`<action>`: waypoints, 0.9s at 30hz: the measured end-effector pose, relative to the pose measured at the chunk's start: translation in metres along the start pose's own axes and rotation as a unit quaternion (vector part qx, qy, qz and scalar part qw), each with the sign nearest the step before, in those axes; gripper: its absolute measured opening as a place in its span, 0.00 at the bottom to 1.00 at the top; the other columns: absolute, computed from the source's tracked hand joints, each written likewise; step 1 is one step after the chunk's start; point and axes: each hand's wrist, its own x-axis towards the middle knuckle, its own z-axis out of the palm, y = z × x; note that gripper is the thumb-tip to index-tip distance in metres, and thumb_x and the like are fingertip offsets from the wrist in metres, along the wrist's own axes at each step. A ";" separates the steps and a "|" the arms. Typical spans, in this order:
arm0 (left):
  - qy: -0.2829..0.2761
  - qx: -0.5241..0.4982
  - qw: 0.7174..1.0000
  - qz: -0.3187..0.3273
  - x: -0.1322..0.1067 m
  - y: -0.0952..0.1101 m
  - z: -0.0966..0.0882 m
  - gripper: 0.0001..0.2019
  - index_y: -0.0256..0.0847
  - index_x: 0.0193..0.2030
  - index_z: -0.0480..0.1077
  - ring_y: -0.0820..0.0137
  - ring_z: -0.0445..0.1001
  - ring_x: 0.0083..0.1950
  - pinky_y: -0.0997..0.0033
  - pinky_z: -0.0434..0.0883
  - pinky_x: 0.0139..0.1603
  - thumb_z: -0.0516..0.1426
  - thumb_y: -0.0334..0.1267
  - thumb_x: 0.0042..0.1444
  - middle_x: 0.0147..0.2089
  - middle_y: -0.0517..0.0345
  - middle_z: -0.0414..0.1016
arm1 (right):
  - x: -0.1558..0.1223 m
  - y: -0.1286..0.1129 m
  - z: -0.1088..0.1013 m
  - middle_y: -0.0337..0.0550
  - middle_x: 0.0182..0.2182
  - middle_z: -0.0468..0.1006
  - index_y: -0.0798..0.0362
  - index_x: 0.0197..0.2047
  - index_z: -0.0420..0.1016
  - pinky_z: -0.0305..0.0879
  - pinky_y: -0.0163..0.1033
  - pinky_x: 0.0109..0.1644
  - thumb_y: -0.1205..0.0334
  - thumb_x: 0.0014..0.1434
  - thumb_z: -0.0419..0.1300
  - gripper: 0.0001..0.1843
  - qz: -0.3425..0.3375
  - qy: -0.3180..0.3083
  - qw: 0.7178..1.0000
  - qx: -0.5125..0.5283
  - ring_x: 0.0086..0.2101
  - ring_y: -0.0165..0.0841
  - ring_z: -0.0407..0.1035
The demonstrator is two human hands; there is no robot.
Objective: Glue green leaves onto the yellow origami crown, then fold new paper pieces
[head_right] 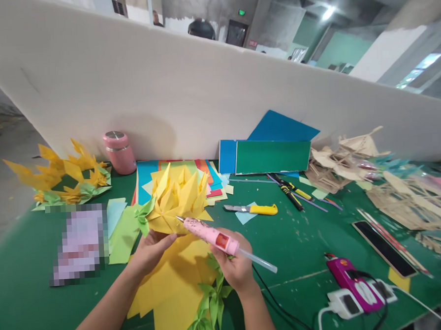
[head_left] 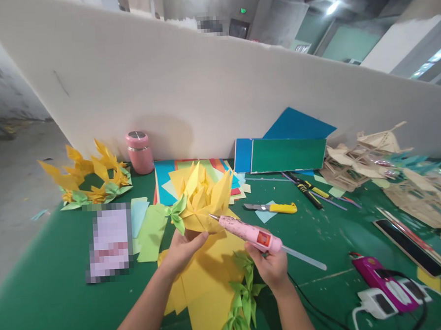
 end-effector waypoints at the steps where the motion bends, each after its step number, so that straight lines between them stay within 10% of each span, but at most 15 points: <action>1: 0.001 0.002 1.000 -0.001 -0.001 0.000 0.000 0.22 0.41 0.47 0.75 0.53 0.76 0.51 0.57 0.73 0.52 0.67 0.44 0.45 0.50 0.45 0.79 | 0.000 0.000 -0.001 0.46 0.32 0.82 0.50 0.39 0.77 0.70 0.40 0.34 0.54 0.61 0.56 0.11 -0.008 -0.002 1.000 -0.005 0.31 0.39 0.76; 27: 0.032 -0.022 0.999 0.011 0.000 0.003 0.009 0.22 0.40 0.44 0.77 0.56 0.78 0.46 0.61 0.75 0.48 0.69 0.44 0.40 0.44 0.47 0.81 | 0.008 -0.003 -0.011 0.45 0.28 0.80 0.51 0.34 0.74 0.67 0.38 0.27 0.57 0.62 0.54 0.10 -0.082 0.057 0.982 -0.161 0.26 0.38 0.74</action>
